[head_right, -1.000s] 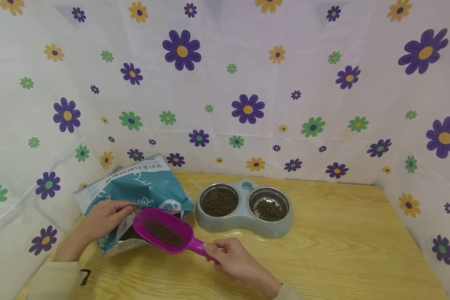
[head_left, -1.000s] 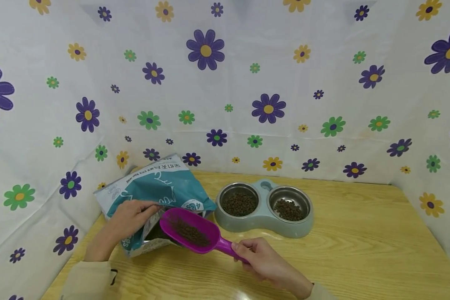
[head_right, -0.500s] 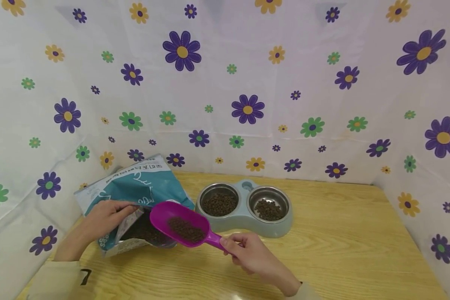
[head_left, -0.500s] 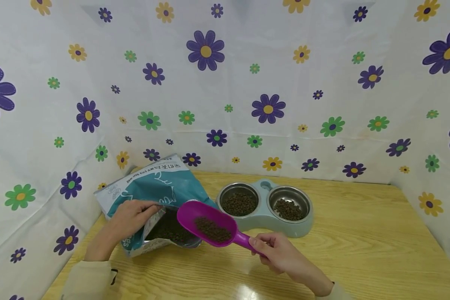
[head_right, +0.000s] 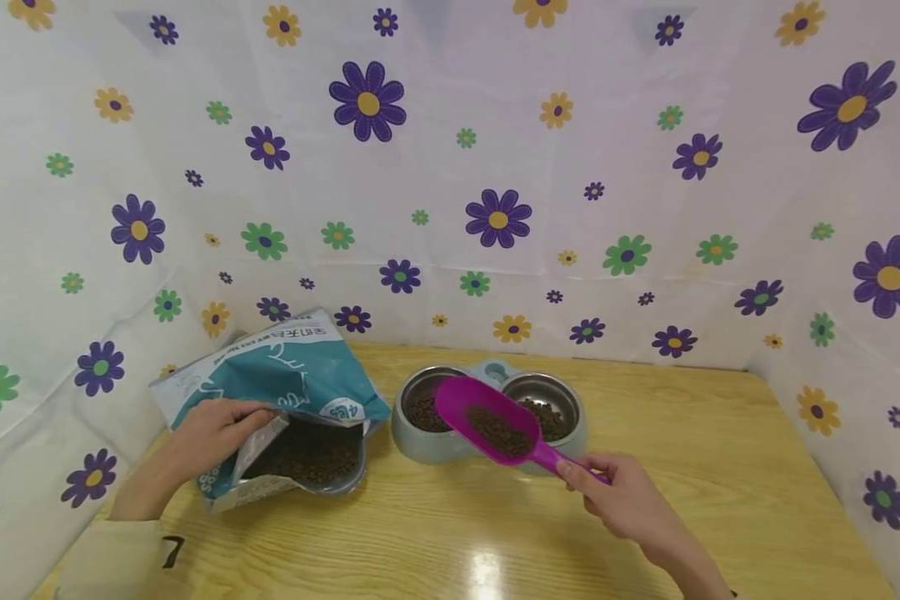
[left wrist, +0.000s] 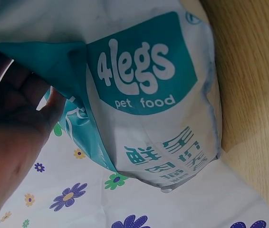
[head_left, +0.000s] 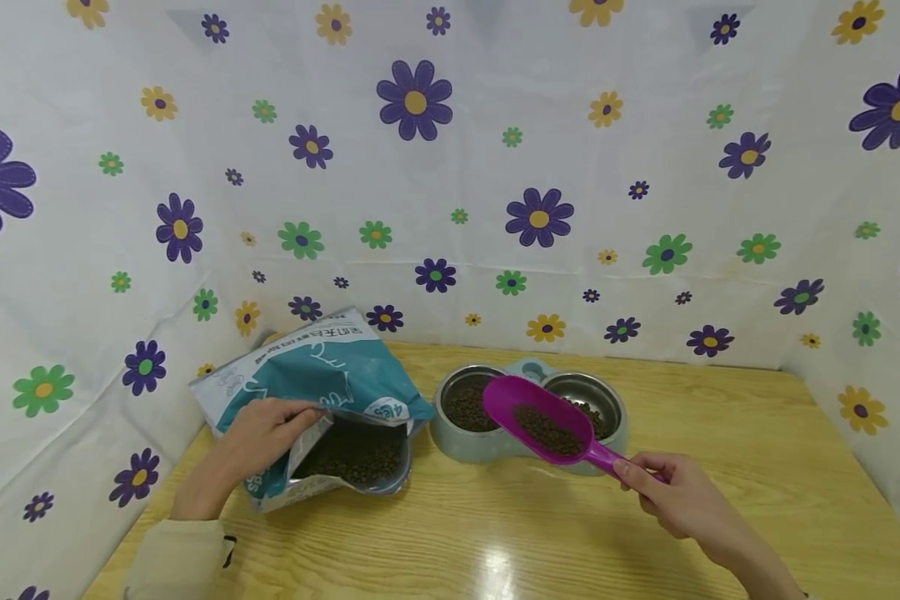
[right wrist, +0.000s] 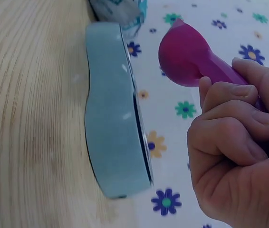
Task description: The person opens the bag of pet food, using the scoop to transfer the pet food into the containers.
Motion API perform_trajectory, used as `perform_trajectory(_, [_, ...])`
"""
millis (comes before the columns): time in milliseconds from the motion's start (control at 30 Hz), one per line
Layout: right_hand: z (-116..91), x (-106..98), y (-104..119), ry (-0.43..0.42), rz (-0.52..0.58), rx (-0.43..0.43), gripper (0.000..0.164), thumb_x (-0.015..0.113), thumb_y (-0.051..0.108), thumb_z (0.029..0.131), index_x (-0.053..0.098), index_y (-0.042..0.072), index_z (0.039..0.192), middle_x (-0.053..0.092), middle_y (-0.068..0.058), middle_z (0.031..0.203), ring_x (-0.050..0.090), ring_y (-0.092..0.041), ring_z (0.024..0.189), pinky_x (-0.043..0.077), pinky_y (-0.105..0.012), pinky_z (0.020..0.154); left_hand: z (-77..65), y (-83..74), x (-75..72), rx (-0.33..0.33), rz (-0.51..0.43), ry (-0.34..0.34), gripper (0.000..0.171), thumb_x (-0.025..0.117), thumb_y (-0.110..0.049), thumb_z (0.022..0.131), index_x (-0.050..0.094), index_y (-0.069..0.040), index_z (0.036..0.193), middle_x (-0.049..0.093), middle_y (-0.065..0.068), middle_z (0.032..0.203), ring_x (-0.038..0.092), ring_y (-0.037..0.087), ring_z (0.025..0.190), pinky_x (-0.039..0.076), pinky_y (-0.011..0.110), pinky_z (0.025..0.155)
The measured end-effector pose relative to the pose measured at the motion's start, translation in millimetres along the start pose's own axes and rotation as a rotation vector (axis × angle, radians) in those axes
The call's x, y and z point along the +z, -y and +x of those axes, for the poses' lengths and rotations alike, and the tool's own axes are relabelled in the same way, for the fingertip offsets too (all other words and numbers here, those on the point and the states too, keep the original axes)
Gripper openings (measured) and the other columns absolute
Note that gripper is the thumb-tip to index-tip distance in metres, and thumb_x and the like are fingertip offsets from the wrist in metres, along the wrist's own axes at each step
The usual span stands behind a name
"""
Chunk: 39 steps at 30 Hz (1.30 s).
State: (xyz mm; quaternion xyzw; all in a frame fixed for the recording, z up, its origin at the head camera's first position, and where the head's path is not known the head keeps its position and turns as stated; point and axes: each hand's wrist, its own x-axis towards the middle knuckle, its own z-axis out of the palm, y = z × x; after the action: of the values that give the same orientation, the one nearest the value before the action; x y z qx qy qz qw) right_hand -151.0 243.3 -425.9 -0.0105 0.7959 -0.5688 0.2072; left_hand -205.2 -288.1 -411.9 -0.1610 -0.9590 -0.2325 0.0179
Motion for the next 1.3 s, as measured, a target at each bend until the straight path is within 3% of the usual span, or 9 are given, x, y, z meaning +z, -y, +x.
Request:
perform_trajectory(300, [-16.1, -37.0, -11.4, -0.118, -0.071, 0.108, 0.049, 0.057, 0.045, 0.104, 0.063, -0.003, 0.105, 0.038, 0.004, 0.061, 0.023, -0.007, 0.047, 0.027, -0.020, 0.042, 0.0, 1.5, 2.1, 0.002, 0.000, -0.015, 0.031, 0.055, -0.027, 0.107, 0.077, -0.012, 0.122, 0.037, -0.010, 0.060, 0.037, 0.004, 0.055, 0.035, 0.027, 0.060])
perform_trajectory(733, [-24.4, -79.2, -8.6, -0.229, -0.327, 0.152, 0.056, 0.058, 0.055, 0.101, 0.069, 0.001, 0.110, 0.040, 0.006, 0.060, 0.028, -0.007, 0.047, 0.031, -0.025, 0.043, 1.1, 2.0, 1.4, -0.007, -0.007, -0.010, 0.031, 0.054, -0.029, 0.107, 0.077, -0.014, 0.122, 0.037, -0.010, 0.059, 0.035, 0.004, 0.053, 0.034, 0.026, 0.058])
perform_trajectory(1100, [-19.3, -71.7, 4.1, -0.314, -0.659, 0.044, 0.055, 0.058, 0.056, 0.100, 0.073, 0.003, 0.102, 0.049, 0.001, 0.066, 0.042, -0.014, 0.062, 0.033, -0.028, 0.054, 1.5, 3.8, 1.9, -0.006, -0.021, -0.021, 0.028, 0.055, -0.027, 0.107, 0.078, -0.015, 0.117, 0.035, -0.011, 0.058, 0.034, 0.004, 0.052, 0.032, 0.025, 0.054])
perform_trajectory(1300, [-16.2, -60.2, 11.5, -0.355, -0.798, -0.037, 0.049, 0.061, 0.053, 0.100, 0.070, 0.006, 0.090, 0.049, 0.001, 0.062, 0.043, -0.016, 0.059, 0.031, -0.028, 0.053, 0.8, 3.5, 2.9, -0.003, -0.021, -0.014, 0.029, 0.055, -0.028, 0.107, 0.078, -0.015, 0.118, 0.037, -0.011, 0.059, 0.035, 0.004, 0.053, 0.033, 0.026, 0.056])
